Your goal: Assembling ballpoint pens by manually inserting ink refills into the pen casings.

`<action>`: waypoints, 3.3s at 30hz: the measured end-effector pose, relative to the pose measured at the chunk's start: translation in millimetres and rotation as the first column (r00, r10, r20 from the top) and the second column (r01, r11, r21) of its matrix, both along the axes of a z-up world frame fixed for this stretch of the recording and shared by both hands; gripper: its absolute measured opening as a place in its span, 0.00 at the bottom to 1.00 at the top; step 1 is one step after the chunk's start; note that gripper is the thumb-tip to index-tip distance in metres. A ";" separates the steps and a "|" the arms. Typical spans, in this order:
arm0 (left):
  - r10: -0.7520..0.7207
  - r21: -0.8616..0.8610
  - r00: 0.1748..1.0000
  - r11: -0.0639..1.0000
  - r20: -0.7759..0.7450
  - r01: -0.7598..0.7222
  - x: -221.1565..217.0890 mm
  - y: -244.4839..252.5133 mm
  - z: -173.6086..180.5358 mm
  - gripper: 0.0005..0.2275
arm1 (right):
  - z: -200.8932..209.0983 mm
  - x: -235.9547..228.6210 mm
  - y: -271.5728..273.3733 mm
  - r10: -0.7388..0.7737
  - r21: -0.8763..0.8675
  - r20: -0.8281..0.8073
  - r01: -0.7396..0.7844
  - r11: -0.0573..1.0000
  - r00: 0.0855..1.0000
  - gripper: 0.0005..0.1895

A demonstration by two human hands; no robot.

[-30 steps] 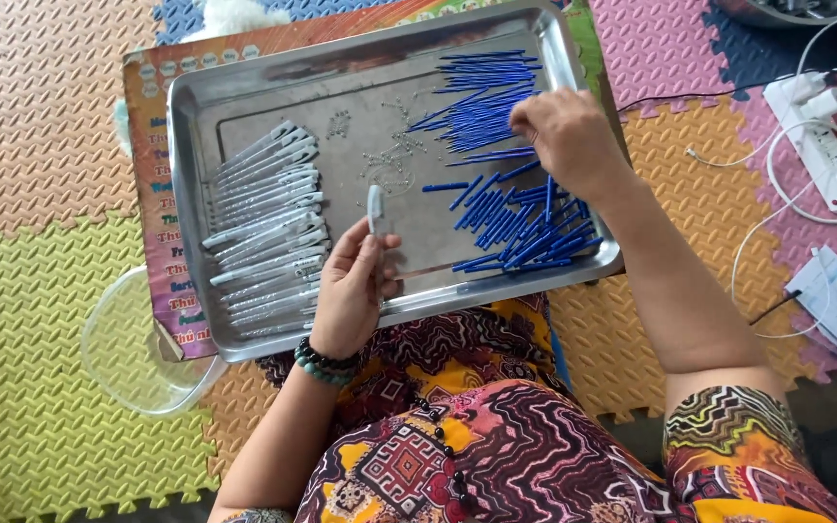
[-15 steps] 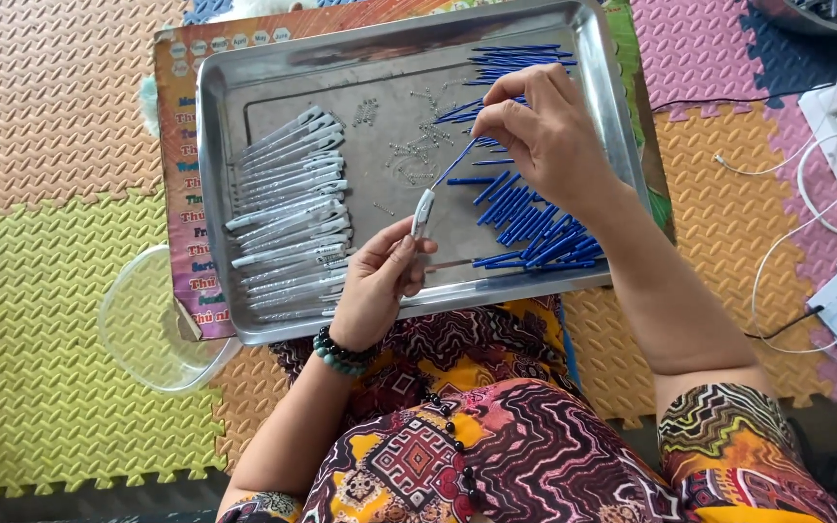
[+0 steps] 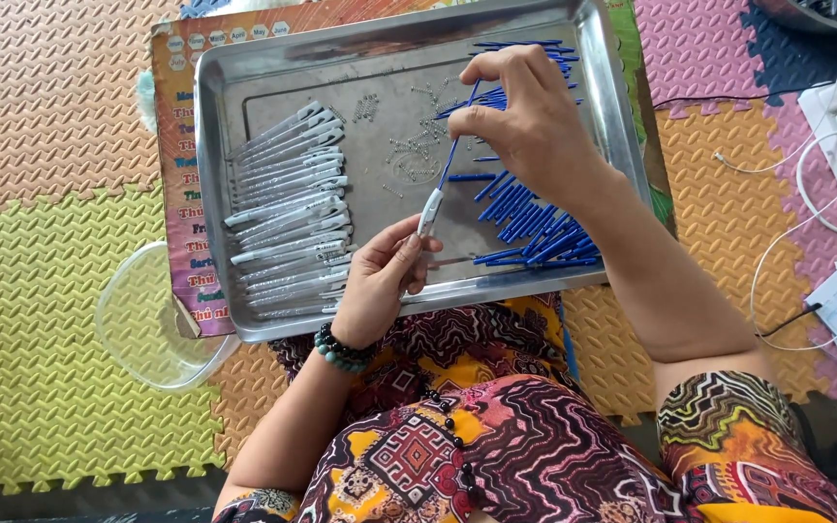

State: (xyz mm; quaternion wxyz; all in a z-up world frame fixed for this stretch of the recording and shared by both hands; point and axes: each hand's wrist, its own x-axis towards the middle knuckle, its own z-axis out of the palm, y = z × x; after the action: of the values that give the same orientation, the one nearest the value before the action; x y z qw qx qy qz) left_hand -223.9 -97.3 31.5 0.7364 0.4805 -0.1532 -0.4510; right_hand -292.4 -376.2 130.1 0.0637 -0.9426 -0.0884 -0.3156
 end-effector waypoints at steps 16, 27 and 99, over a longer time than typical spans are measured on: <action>0.089 0.024 0.996 0.996 -0.025 -0.089 -6.0 0.8 -2.2 0.17 | -101.9 -6.4 -11.6 -0.031 0.367 -0.283 0.138 0.920 0.959 0.05; 0.108 0.103 0.993 0.989 -0.046 -0.103 -18.9 13.9 -1.2 0.18 | -63.1 -19.5 19.4 -0.026 0.440 -0.453 0.249 0.863 0.891 0.03; 0.020 -0.141 0.952 0.988 -0.305 -0.065 -2.1 26.6 -4.5 0.17 | -35.4 12.0 7.6 -0.074 0.922 0.096 -0.061 0.382 0.993 0.08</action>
State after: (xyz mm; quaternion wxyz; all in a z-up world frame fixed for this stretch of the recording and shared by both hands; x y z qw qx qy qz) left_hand -226.0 -70.8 27.0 0.7946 0.3523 -0.0616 -0.4905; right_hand -280.5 -368.6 94.7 0.5700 -0.7274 0.1020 -0.3682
